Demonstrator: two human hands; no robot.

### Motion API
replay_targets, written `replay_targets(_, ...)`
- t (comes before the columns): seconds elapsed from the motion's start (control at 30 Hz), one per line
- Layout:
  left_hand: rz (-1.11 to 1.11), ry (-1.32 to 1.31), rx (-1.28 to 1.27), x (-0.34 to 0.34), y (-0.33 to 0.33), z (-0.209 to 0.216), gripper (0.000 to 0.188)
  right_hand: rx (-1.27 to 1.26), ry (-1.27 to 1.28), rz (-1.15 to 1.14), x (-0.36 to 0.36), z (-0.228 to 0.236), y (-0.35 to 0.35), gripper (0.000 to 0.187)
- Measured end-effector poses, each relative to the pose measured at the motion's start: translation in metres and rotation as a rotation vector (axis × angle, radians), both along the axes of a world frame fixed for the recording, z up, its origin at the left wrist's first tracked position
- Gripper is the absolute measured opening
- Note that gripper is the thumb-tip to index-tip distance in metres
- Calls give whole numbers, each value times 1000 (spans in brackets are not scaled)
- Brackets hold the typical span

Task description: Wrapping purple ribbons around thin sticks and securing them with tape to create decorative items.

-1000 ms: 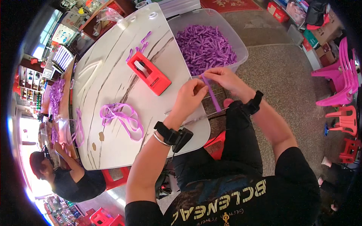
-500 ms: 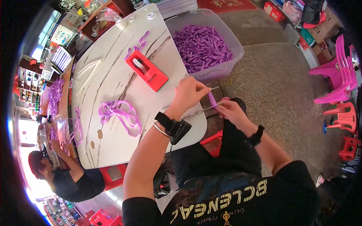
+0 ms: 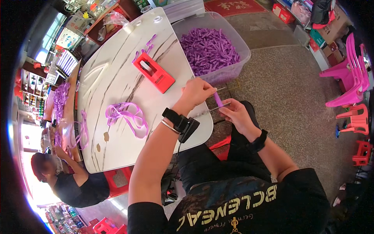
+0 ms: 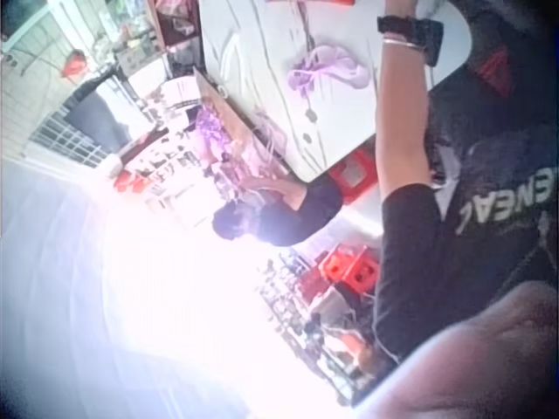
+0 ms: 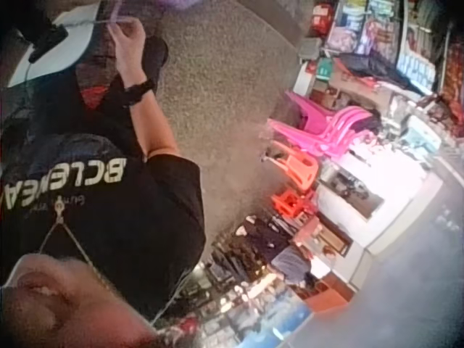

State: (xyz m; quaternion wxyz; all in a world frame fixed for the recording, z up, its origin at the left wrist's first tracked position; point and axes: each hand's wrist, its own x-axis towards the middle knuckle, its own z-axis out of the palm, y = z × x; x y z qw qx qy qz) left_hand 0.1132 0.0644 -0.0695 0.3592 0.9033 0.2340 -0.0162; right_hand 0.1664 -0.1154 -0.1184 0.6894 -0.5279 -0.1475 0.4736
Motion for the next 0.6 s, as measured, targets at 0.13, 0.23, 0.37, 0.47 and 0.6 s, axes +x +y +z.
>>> replay_targets(0.13,-10,-4,-22,1,1,0,22,-53,-10,148,9,-3,-2,15)
replay_targets(0.23,0,16,14,0,0,4,19,-129,-34,132,9,5,-1,19)
replay_targets(0.37,-15,-354,22,-17,-12,3,20,-142,-61,193,13,9,-1,20)
replay_targets(0.47,143,-285,-404,-47,-44,23,23,-127,-72,218,20,7,-7,19)
replay_targets(0.6,448,-143,-1355,-84,-92,23,24,-79,-49,277,22,10,-8,20)
